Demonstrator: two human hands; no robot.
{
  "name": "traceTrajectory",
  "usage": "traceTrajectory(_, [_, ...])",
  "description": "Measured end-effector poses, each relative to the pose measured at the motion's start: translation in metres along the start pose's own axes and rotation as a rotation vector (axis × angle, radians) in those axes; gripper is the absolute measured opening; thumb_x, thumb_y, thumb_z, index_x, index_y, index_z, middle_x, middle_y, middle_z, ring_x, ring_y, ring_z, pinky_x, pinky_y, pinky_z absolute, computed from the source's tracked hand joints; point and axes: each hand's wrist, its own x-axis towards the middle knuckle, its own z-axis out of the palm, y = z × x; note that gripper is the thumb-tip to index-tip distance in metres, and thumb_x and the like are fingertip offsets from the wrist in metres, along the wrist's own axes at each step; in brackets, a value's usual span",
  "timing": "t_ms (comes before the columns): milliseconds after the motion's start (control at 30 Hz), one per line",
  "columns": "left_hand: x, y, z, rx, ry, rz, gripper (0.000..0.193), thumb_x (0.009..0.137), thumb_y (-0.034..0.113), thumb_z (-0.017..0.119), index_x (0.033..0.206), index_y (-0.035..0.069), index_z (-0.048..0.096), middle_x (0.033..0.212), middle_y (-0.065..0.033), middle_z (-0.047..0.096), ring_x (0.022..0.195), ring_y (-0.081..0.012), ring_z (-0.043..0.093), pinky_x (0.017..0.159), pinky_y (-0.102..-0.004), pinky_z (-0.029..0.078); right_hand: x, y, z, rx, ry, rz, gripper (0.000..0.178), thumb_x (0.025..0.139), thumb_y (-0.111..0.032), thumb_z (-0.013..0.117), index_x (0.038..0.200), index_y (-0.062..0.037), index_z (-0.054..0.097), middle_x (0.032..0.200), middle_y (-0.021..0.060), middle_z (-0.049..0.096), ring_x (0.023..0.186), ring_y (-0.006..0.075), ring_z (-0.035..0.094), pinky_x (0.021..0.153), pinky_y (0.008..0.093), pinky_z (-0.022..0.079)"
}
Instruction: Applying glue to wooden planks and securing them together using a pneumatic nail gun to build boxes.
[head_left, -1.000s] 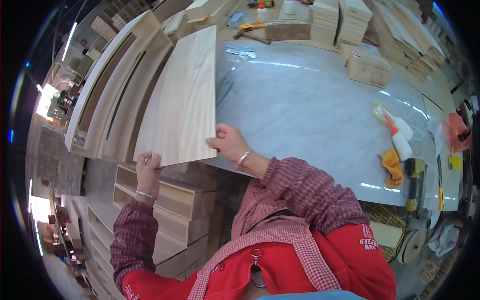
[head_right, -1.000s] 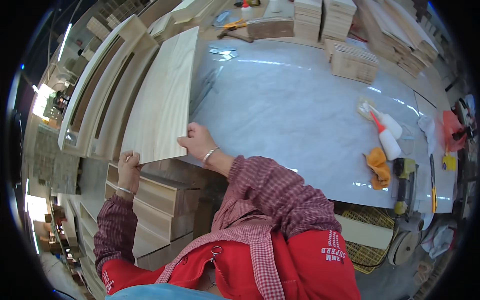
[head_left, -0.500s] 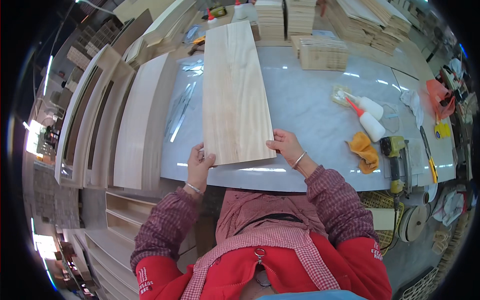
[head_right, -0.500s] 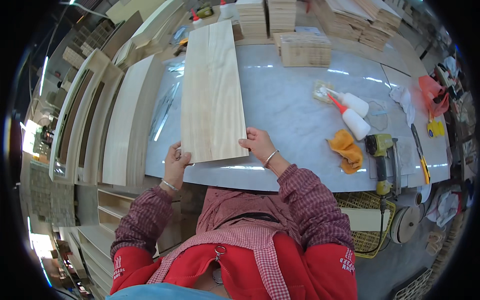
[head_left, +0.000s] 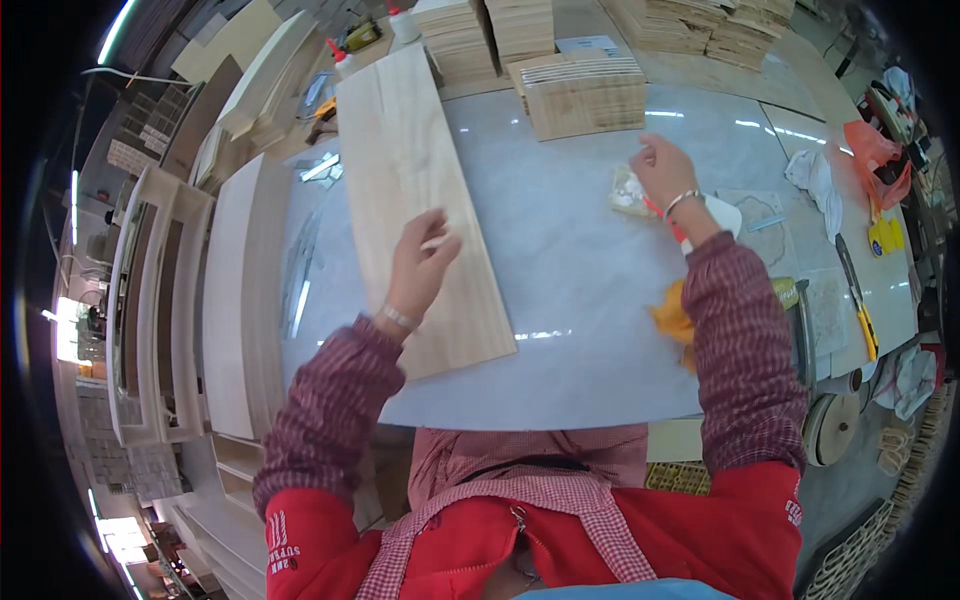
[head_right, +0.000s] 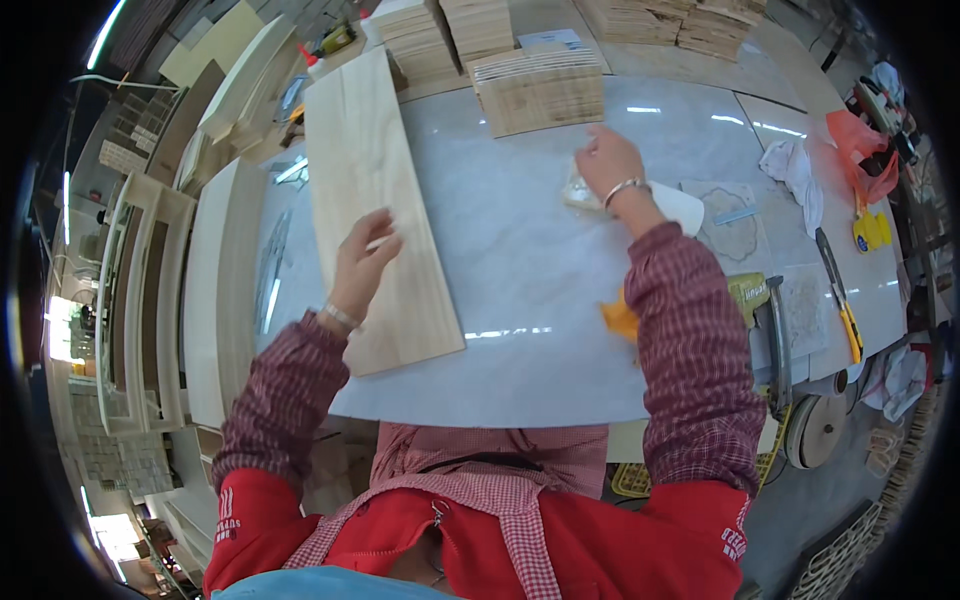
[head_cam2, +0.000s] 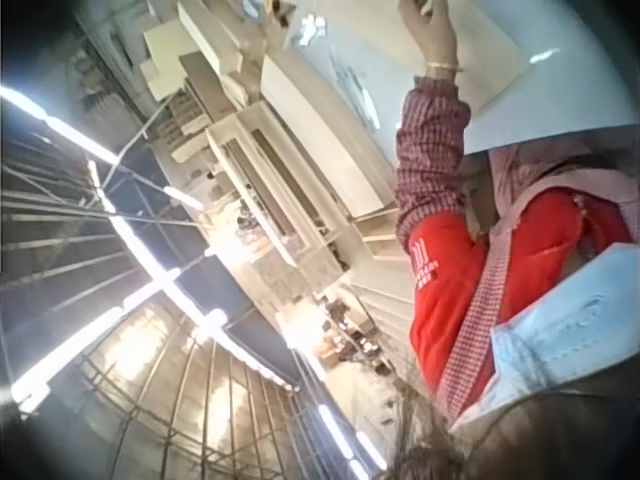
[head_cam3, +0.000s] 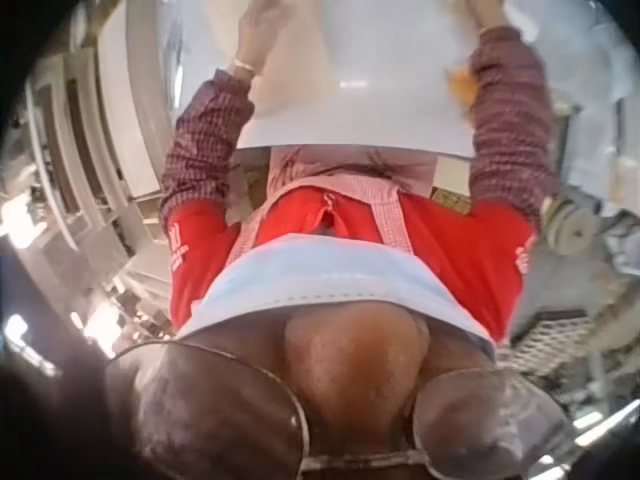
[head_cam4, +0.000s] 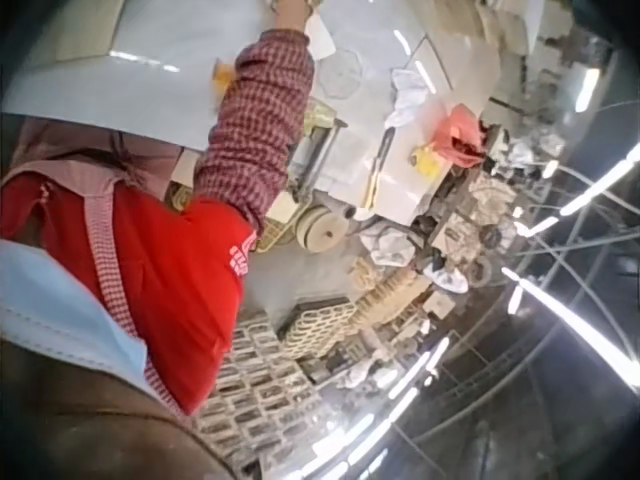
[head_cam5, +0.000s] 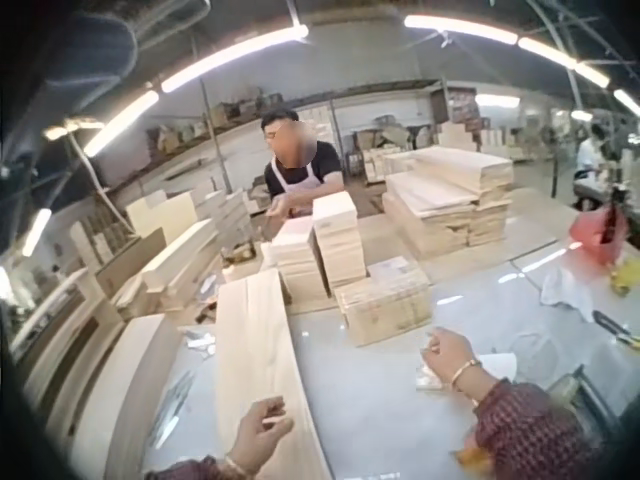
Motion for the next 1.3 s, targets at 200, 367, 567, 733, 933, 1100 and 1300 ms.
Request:
traceTrajectory(200, [0.112, -0.006, 0.117, -0.083, -0.035, -0.021, 0.049, 0.078, 0.014, 0.064, 0.120, -0.007, 0.049, 0.120, -0.0196, 0.052, 0.105, -0.0263, 0.055, 0.088, -0.0327, 0.046, 0.092, 0.045, 0.021, -0.162, 0.177, 0.080, 0.048, 0.075, -0.020, 0.064, 0.120, -0.0032, 0.057, 0.101, 0.0112, 0.067, 0.087, 0.0247, 0.064, 0.079, 0.0312, 0.049])
traceTrajectory(367, [0.152, -0.001, 0.152, -0.076, -0.053, -0.045, 0.050, 0.077, 0.016, 0.064, 0.118, -0.008, 0.049, 0.122, -0.0211, 0.052, 0.106, -0.0268, 0.055, 0.088, -0.0328, 0.046, 0.123, 0.051, 0.031, -0.112, 0.111, 0.124, 0.050, 0.073, -0.020, 0.067, 0.119, -0.0031, 0.058, 0.105, 0.0118, 0.066, 0.090, 0.0253, 0.064, 0.081, 0.0309, 0.049])
traceTrajectory(567, [0.155, 0.015, 0.156, -0.107, -0.130, -0.122, 0.062, 0.080, 0.017, 0.064, 0.132, -0.007, 0.039, 0.126, -0.0205, 0.049, 0.110, -0.0266, 0.051, 0.092, -0.0318, 0.044, 0.119, 0.053, 0.026, 0.003, 0.133, 0.211, 0.038, 0.073, -0.017, 0.069, 0.108, -0.0025, 0.062, 0.094, 0.0090, 0.066, 0.080, 0.0213, 0.062, 0.074, 0.0282, 0.049])
traceTrajectory(733, [0.134, 0.021, 0.129, -0.350, 0.028, -0.192, 0.055, 0.086, 0.022, 0.062, 0.130, -0.004, 0.042, 0.126, -0.0162, 0.050, 0.104, -0.0227, 0.053, 0.088, -0.0305, 0.045, 0.061, 0.015, 0.001, 0.203, 0.102, 0.015, 0.025, 0.073, -0.014, 0.066, 0.097, -0.0047, 0.063, 0.079, 0.0077, 0.061, 0.067, 0.0230, 0.057, 0.065, 0.0345, 0.047])
traceTrajectory(933, [0.055, 0.021, 0.090, -1.017, -0.231, -0.182, 0.048, 0.093, 0.031, 0.055, 0.129, 0.001, 0.046, 0.124, -0.0090, 0.053, 0.100, -0.0181, 0.053, 0.088, -0.0301, 0.044, -0.077, -0.090, 0.016, 0.028, 0.461, -0.720, 0.019, 0.075, -0.003, 0.065, 0.093, -0.0052, 0.062, 0.075, 0.0035, 0.048, 0.056, 0.0173, 0.045, 0.049, 0.0274, 0.038])
traceTrajectory(1100, [-0.058, 0.043, 0.060, -1.345, -0.268, -0.258, 0.041, 0.096, 0.028, 0.047, 0.128, 0.003, 0.048, 0.120, -0.0070, 0.054, 0.106, -0.0159, 0.051, 0.091, -0.0286, 0.042, -0.152, -0.133, 0.049, -0.067, 0.469, -0.729, 0.031, 0.072, -0.003, 0.065, 0.103, -0.0040, 0.061, 0.079, 0.0028, 0.047, 0.056, 0.0169, 0.044, 0.045, 0.0271, 0.036])
traceTrajectory(1300, [-0.123, 0.026, 0.012, -1.418, -0.345, -0.316, 0.033, 0.097, 0.025, 0.048, 0.119, 0.001, 0.053, 0.109, -0.0064, 0.060, 0.099, -0.0141, 0.055, 0.090, -0.0271, 0.043, -0.204, -0.157, 0.063, -0.134, 0.450, -0.800, 0.032, 0.072, -0.005, 0.065, 0.104, -0.0040, 0.060, 0.080, 0.0030, 0.048, 0.057, 0.0158, 0.046, 0.042, 0.0255, 0.035])
